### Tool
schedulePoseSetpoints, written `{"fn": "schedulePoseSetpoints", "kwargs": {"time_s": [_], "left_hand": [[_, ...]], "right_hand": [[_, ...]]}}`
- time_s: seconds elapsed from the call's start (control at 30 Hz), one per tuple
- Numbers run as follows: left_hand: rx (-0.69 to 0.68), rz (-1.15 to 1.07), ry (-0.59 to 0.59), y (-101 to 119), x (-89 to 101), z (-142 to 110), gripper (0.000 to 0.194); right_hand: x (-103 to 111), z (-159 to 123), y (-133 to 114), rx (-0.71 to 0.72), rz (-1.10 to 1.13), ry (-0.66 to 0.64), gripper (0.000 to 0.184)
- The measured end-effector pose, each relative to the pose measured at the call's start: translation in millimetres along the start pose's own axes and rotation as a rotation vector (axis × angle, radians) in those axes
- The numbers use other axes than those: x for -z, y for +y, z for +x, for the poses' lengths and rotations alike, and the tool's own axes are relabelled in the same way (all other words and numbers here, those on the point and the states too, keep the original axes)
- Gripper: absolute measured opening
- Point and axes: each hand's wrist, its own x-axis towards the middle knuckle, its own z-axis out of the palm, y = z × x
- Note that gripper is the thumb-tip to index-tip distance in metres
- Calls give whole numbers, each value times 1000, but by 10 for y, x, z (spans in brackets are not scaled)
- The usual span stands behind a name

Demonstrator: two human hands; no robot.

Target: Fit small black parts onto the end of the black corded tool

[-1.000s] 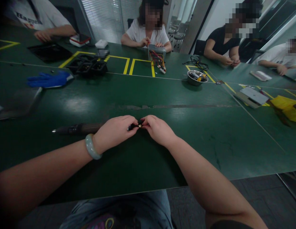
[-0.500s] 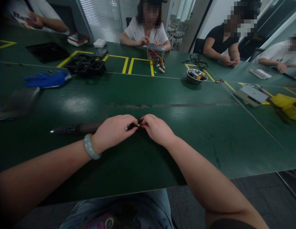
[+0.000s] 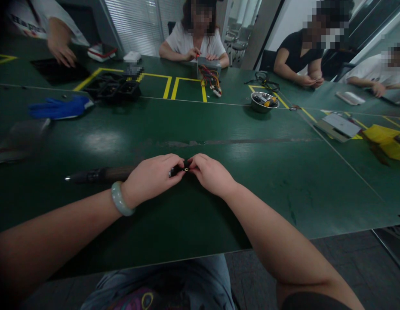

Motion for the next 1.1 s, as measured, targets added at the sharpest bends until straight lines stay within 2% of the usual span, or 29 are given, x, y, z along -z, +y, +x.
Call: {"fn": "schedulePoseSetpoints", "kwargs": {"time_s": [0.83,1.1], "left_hand": [[-30,29,-19,-9,-4,2,20],[-32,42,-11,-11,-9,5,17]], "right_hand": [[-3,-14,24,8,21,57,8],[11,-13,10,39,34,19,7]]}}
